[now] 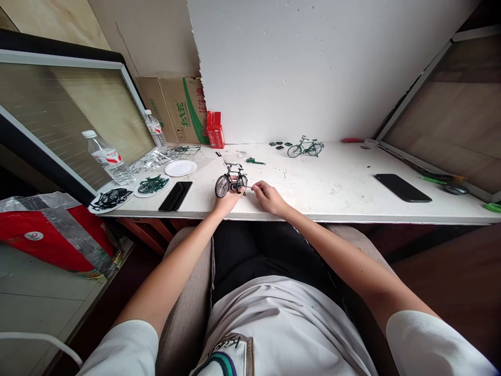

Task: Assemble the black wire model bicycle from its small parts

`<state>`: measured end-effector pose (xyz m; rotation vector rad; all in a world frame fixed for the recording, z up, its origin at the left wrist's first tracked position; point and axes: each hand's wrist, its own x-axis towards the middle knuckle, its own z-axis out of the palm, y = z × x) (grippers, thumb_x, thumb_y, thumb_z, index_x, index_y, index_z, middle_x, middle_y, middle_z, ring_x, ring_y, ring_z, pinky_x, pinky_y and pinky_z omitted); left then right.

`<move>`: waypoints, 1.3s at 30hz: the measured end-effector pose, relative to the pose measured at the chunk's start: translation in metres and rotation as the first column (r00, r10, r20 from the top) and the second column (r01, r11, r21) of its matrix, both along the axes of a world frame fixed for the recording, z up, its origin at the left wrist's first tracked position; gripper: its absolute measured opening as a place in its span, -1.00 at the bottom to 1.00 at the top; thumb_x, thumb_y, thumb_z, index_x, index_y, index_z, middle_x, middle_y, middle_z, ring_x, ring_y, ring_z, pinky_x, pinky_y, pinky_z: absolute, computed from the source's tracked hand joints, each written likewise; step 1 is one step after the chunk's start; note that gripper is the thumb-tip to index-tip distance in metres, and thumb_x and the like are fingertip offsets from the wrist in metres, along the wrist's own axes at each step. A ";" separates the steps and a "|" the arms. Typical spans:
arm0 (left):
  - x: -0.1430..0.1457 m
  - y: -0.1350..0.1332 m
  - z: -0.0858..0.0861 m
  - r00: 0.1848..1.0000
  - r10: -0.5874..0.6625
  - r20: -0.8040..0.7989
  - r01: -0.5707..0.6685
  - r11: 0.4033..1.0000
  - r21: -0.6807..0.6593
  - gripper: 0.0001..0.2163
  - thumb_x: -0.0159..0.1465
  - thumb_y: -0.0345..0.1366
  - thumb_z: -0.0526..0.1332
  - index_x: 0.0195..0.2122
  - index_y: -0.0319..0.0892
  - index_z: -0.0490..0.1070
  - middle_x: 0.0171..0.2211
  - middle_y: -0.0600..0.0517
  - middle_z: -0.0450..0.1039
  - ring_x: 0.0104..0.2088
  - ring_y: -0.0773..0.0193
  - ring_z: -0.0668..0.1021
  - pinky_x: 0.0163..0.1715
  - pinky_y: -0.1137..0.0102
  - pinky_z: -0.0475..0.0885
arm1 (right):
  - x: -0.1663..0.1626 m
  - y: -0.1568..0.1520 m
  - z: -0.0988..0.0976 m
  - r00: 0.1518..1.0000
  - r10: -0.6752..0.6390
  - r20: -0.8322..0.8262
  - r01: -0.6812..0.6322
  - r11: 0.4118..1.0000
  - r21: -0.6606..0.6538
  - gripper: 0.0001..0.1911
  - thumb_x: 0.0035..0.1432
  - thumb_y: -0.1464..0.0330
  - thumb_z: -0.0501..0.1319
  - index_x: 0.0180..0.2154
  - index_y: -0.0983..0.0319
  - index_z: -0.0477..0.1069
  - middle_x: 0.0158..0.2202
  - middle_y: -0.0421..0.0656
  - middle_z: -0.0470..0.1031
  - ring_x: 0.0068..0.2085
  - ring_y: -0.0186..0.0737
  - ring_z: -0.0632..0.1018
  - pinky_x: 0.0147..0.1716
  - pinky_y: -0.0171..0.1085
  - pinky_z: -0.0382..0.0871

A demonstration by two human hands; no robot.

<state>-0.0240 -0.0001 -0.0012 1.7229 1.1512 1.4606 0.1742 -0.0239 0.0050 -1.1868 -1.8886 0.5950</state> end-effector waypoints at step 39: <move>0.000 0.001 -0.014 0.988 0.143 -0.063 -0.130 0.976 0.174 -0.68 0.29 -0.33 0.39 0.05 -0.10 0.44 0.05 -0.11 0.65 0.10 0.08 0.68 0.16 0.17 0.58 | 0.002 0.001 -0.003 0.985 0.040 -0.169 -0.062 0.990 -0.128 -0.59 0.39 -0.06 0.15 -0.08 0.14 0.29 -0.49 -0.31 0.32 -0.49 -0.26 0.30 -0.44 -0.29 0.20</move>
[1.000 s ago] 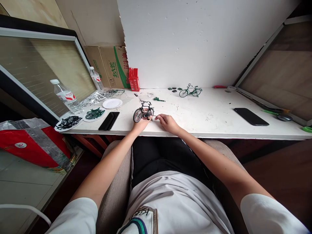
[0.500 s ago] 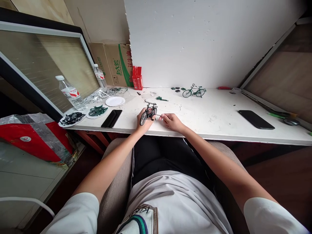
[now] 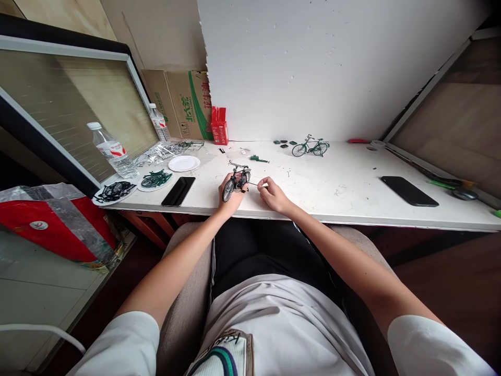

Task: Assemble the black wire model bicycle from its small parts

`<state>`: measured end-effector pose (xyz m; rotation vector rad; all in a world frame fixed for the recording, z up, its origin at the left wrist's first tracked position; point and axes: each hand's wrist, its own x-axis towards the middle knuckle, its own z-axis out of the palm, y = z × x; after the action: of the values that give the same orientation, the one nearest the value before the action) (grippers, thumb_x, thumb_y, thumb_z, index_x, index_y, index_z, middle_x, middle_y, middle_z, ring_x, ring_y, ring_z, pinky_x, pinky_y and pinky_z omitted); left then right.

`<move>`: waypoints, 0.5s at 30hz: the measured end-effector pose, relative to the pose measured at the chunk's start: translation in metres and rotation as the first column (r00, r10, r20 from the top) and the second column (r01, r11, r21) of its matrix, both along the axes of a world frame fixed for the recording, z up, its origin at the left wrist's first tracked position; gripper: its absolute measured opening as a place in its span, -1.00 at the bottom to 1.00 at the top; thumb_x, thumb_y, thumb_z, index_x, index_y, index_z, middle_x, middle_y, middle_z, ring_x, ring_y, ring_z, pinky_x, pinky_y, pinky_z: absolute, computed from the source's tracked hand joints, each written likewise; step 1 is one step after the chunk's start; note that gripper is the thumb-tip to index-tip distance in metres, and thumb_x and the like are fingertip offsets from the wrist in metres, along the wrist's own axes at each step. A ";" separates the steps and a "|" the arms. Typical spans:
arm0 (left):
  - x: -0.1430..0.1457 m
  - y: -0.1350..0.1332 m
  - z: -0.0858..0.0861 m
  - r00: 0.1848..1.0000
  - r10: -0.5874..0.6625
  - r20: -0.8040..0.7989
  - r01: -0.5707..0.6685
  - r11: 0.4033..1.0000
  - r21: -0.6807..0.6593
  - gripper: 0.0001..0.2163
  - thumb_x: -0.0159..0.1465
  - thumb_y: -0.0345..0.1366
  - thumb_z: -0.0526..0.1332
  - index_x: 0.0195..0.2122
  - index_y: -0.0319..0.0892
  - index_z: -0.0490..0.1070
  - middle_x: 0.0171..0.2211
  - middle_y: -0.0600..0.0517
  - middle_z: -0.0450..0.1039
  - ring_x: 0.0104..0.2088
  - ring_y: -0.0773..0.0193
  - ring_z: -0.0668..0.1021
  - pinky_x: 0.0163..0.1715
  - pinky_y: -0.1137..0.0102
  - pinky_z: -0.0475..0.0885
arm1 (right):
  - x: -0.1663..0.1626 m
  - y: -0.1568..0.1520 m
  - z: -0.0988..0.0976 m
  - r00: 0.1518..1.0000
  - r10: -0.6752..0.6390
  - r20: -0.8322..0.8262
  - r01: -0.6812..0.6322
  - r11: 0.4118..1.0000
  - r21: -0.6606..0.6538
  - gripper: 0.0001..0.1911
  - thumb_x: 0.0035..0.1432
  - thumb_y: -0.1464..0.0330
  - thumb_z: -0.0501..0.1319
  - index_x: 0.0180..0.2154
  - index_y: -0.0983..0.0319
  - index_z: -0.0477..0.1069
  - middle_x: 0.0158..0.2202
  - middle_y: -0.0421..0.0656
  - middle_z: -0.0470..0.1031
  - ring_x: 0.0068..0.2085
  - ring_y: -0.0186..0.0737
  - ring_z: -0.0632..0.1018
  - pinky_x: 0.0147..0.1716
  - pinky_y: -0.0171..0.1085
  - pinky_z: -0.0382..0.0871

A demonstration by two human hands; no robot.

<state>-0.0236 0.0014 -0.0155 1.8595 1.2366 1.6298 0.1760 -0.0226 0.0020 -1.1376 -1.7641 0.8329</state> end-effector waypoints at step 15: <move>-0.003 0.000 0.007 0.990 -0.123 0.066 0.126 0.991 -0.035 -0.74 0.28 -0.32 0.36 -0.01 -0.14 0.47 0.01 -0.17 0.64 0.01 0.11 0.69 0.08 0.18 0.64 | 0.000 -0.006 0.008 0.974 0.004 0.225 -0.031 0.993 0.118 -0.48 0.49 -0.01 0.00 -0.19 0.22 0.54 -0.52 -0.19 0.40 -0.45 -0.19 0.39 -0.29 -0.25 0.25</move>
<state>-0.0269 0.0014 -0.0090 1.8089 1.0955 1.5746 0.1763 -0.0284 0.0099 -1.1733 -1.9838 0.6171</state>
